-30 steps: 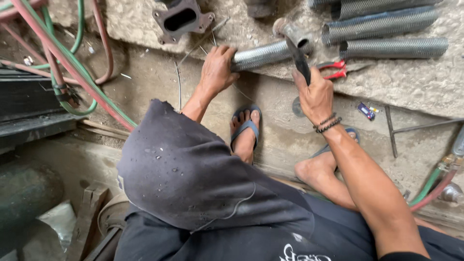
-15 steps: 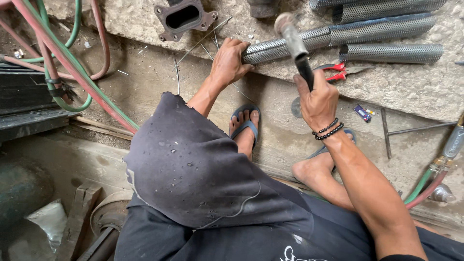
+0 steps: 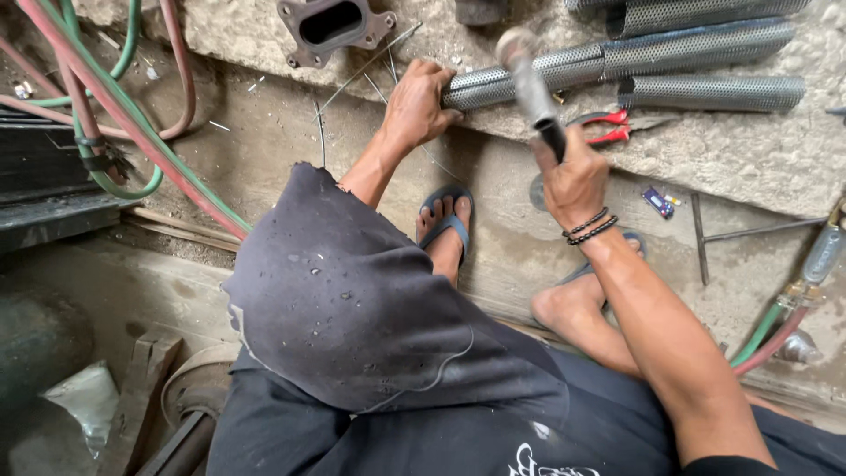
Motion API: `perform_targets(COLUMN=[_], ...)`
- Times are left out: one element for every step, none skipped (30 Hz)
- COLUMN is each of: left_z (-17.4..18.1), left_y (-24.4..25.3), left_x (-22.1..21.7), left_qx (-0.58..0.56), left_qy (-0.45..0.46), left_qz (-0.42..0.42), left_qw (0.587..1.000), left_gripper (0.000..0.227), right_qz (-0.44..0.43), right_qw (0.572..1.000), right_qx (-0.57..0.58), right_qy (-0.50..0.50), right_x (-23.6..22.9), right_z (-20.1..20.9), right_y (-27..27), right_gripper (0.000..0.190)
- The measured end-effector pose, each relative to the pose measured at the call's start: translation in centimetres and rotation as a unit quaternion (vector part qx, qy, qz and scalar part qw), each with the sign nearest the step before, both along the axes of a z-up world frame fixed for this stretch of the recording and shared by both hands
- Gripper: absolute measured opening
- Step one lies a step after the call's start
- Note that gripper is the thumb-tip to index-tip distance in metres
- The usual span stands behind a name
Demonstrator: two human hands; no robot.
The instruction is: The person sits on the floor and uses a hammer to flatten the edge of a perforated metal tube. Then, using a welding torch and a metal rod, the person welds the edge of the tube, creating sparks.
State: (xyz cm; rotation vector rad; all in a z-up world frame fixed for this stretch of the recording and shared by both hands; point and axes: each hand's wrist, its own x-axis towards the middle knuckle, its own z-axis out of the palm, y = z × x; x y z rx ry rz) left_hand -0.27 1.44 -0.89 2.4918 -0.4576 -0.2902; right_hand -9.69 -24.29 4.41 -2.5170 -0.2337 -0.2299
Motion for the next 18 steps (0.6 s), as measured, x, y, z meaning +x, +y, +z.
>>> perform_targets(left_z=[0.2, 0.7, 1.1, 1.3, 1.4, 1.4, 1.2, 1.1, 1.2, 1.4, 1.3, 1.2, 1.1, 1.3, 1.4, 1.5, 1.5, 1.5], left_y=[0.0, 0.1, 0.1, 0.1, 0.3, 0.5, 0.8, 1.4, 2.1, 2.7, 2.6, 2.6, 2.6, 2.1, 1.6, 1.1, 0.3, -0.5], left_x=[0.4, 0.7, 0.5, 0.4, 0.6, 0.9, 0.4, -0.6, -0.4, -0.2, -0.4, -0.5, -0.3, 0.0, -0.1, -0.2, 0.1, 0.3], left_qx=[-0.004, -0.004, 0.001, 0.006, 0.005, 0.052, 0.1, 0.101, 0.117, 0.133, 0.133, 0.154, 0.175, 0.175, 0.164, 0.153, 0.153, 0.14], left_qy=[-0.004, -0.009, -0.002, 0.006, 0.004, 0.021, 0.048, 0.055, 0.028, 0.0, 0.002, -0.005, -0.015, -0.018, -0.027, -0.036, -0.036, -0.036], left_qz=[-0.002, -0.003, -0.002, -0.001, -0.002, 0.005, 0.01, 0.009, -0.001, -0.011, -0.014, -0.017, -0.019, -0.019, -0.021, -0.024, -0.025, -0.032], left_qw=[1.0, 1.0, 1.0, 1.0, 1.0, 0.998, 0.994, 0.993, 0.993, 0.991, 0.991, 0.988, 0.984, 0.984, 0.986, 0.987, 0.987, 0.989], left_gripper=[0.058, 0.058, 0.059, 0.06, 0.06, 0.056, 0.052, 0.052, 0.046, 0.041, 0.041, 0.04, 0.04, 0.04, 0.049, 0.059, 0.059, 0.06], right_qz=[0.013, 0.011, 0.001, -0.008, -0.009, -0.017, -0.026, -0.028, -0.053, -0.079, -0.081, -0.083, -0.083, -0.084, -0.083, -0.083, -0.084, -0.086], right_qw=[1.0, 1.0, 0.997, 0.987, 0.987, 0.991, 0.991, 0.99, 0.99, 0.989, 0.988, 0.987, 0.986, 0.986, 0.986, 0.986, 0.986, 0.986], right_qx=[-0.018, -0.018, -0.018, -0.018, -0.018, 0.018, 0.056, 0.057, 0.043, 0.03, 0.03, 0.057, 0.085, 0.086, 0.095, 0.103, 0.102, 0.09], right_qy=[-0.008, -0.014, 0.073, 0.158, 0.156, 0.131, 0.115, 0.123, 0.123, 0.124, 0.126, 0.124, 0.118, 0.115, 0.108, 0.101, 0.101, 0.108], right_x=[0.2, 0.5, 0.4, 0.2, 0.5, 0.8, 0.2, -0.3, 0.2, 0.7, 0.8, 0.9, 1.3, 1.5, 1.4, 1.3, 1.2, 1.1], right_z=[-0.8, -0.9, -1.1, -1.3, -1.0, -0.7, -0.5, -0.3, -0.2, 0.0, 0.7, 1.4, 2.0, 2.1, 2.3, 2.3, 1.8, 1.2], right_y=[0.2, 0.2, 0.3, 0.2, 0.0, -0.2, -0.3, -1.0, -1.6, -2.3, -2.5, -2.6, -2.7, -2.7, -2.7, -2.6, -2.7, -2.8], right_gripper=[0.038, 0.038, 0.041, 0.047, 0.047, 0.052, 0.059, 0.059, 0.057, 0.054, 0.054, 0.056, 0.058, 0.058, 0.057, 0.056, 0.056, 0.056])
